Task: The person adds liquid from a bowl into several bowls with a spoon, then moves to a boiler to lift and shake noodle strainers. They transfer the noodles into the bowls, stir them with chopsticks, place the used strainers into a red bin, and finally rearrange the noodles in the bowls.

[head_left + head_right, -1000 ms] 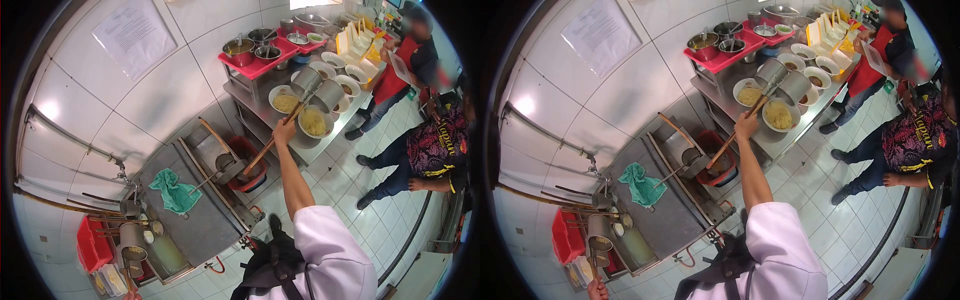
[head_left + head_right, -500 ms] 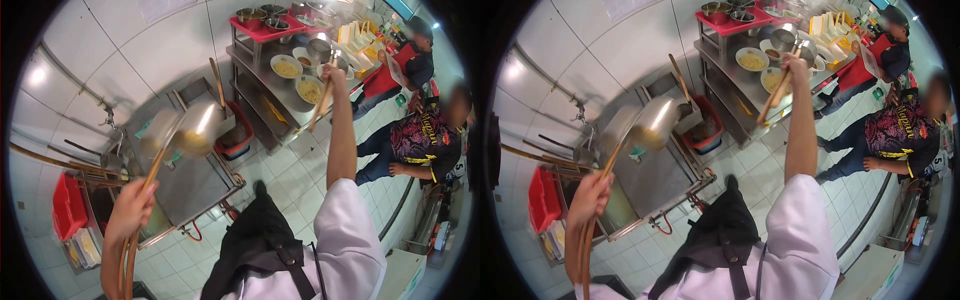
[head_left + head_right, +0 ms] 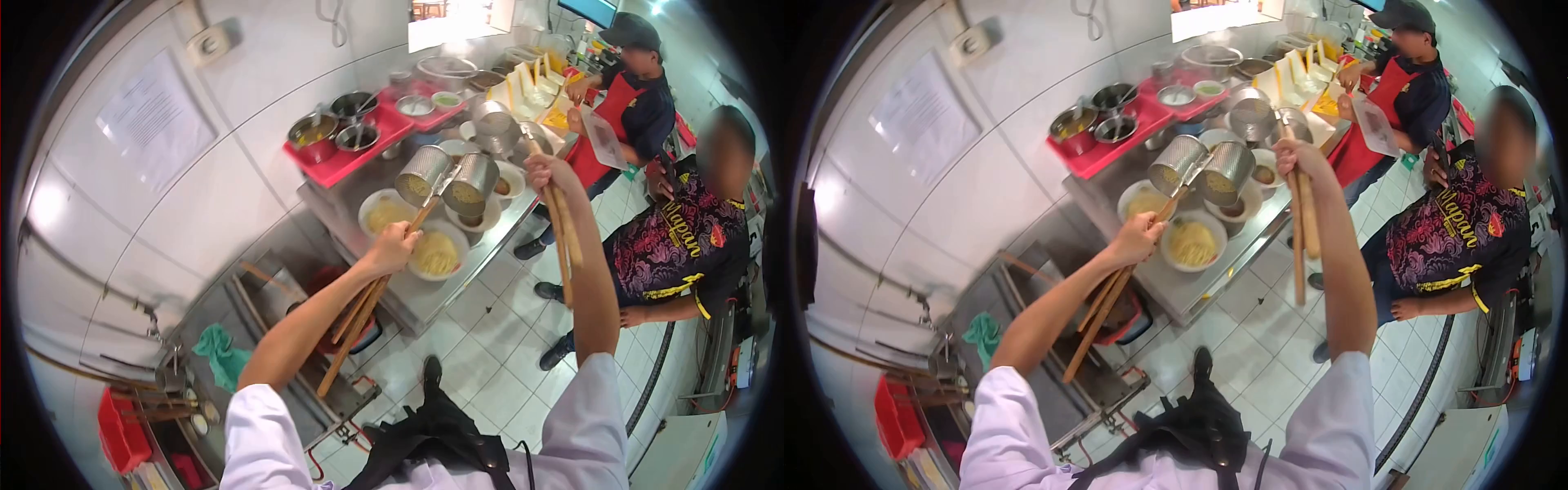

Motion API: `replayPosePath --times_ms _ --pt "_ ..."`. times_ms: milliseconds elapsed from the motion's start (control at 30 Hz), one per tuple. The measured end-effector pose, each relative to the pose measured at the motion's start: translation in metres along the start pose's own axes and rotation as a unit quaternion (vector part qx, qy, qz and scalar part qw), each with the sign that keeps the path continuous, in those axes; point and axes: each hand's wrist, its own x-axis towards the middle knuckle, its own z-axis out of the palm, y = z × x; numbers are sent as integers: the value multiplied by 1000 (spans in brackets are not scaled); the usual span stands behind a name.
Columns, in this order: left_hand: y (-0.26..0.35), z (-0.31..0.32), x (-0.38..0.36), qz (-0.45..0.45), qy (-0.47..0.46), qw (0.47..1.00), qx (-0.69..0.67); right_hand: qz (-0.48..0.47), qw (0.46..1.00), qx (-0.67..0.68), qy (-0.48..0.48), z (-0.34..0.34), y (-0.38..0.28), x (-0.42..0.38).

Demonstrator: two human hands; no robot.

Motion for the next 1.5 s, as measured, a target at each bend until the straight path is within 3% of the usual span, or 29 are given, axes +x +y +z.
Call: replayPosePath --times_ms 100,167,233,433,667,867,1267,1433,1500 --pt "-28 25 68 74 28 991 105 -30 997 -64 -20 -16 -13 17" --pt "-53 36 91 81 30 991 102 -58 995 -86 -14 -17 -14 18" --pt "-70 43 101 150 66 982 90 -52 995 -86 -24 -23 -11 23" --pt "-95 33 120 117 47 983 135 -10 997 -65 -50 -36 0 37" --pt "-111 39 156 118 55 987 93 0 995 -92 -45 -28 -6 37" --pt "-113 37 156 167 44 979 108 -11 997 -72 -20 -26 -7 32" --pt "-94 33 176 140 43 985 95 -19 999 -35 6 -26 -4 14" --pt "-79 41 191 271 85 956 69 -17 999 -46 -9 -19 -28 22" --pt "-70 40 190 257 80 960 75 -37 997 -60 -10 -6 -42 17"
